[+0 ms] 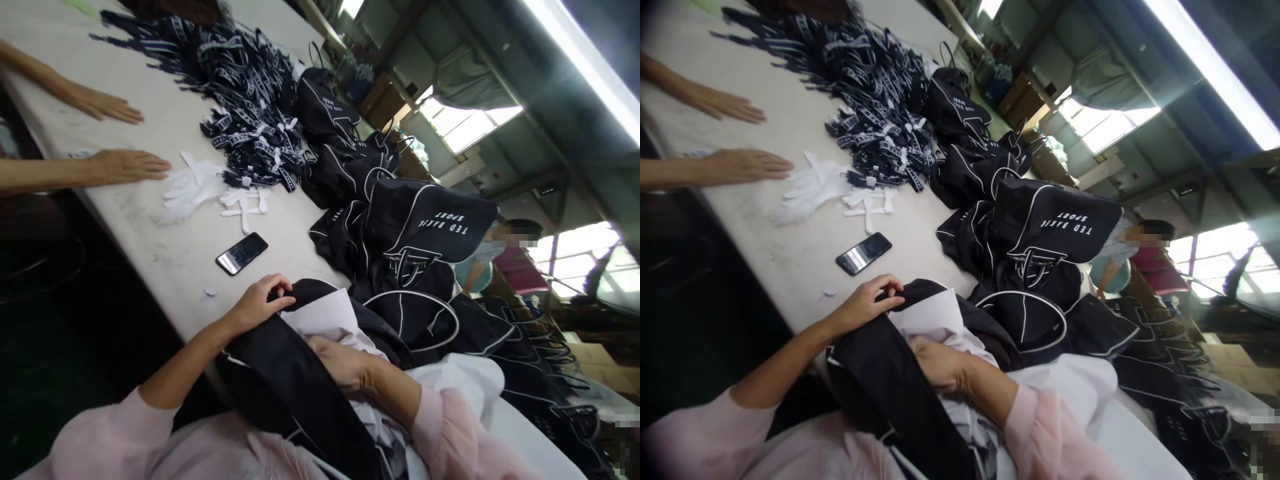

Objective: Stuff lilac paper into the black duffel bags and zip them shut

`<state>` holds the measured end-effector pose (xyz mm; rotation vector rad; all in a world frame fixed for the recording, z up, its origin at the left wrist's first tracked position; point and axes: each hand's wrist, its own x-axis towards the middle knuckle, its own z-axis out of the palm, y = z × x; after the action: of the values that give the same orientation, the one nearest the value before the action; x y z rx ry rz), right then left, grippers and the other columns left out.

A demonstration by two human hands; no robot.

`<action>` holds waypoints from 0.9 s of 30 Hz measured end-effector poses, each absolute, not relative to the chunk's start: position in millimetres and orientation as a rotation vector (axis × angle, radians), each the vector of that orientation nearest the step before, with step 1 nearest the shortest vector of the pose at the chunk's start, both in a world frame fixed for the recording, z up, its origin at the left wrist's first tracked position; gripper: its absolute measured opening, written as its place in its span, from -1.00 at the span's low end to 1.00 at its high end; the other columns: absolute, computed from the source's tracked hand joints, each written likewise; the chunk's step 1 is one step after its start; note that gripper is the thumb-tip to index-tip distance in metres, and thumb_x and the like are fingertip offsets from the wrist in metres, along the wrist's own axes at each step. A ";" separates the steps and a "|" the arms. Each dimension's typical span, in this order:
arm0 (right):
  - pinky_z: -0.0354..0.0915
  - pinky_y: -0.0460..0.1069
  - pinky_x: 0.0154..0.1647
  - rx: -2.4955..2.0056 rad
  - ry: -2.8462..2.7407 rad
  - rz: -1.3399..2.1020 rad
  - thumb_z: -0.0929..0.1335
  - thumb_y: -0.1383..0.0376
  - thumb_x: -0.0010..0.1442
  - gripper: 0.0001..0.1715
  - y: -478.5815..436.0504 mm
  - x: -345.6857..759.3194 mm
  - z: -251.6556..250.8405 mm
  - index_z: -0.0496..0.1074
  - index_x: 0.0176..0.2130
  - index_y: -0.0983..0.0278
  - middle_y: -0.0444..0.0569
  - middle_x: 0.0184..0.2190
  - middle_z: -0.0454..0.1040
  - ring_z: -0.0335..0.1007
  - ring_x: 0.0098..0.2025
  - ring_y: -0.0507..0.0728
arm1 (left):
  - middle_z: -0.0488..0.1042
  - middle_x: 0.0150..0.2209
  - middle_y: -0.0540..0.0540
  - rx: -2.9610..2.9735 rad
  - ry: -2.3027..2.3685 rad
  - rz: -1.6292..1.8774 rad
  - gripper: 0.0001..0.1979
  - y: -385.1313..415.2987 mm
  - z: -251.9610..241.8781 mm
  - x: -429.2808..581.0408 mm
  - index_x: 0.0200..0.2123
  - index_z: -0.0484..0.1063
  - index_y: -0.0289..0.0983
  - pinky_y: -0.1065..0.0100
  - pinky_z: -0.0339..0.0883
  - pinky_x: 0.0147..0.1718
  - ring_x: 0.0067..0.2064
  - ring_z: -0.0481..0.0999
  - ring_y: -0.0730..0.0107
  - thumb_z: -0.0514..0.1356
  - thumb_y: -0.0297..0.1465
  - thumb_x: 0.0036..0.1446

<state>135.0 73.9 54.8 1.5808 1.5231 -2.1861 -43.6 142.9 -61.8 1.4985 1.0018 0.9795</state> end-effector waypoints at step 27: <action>0.17 0.05 0.32 1.314 2.635 -0.137 0.07 0.46 0.37 -0.36 28.5 182.9 61.8 -0.08 0.39 0.43 0.14 0.33 0.13 0.04 0.35 0.13 | 0.34 -0.49 -0.01 2.469 0.911 1.449 -0.83 146.7 -20.6 -11.4 -0.43 0.32 -0.26 0.27 0.21 -0.39 -0.40 0.37 0.30 0.13 -0.57 0.20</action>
<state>182.9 28.5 61.8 1.3138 2.6348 -0.1369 -11.4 146.7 -20.6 2.4686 0.9108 1.4490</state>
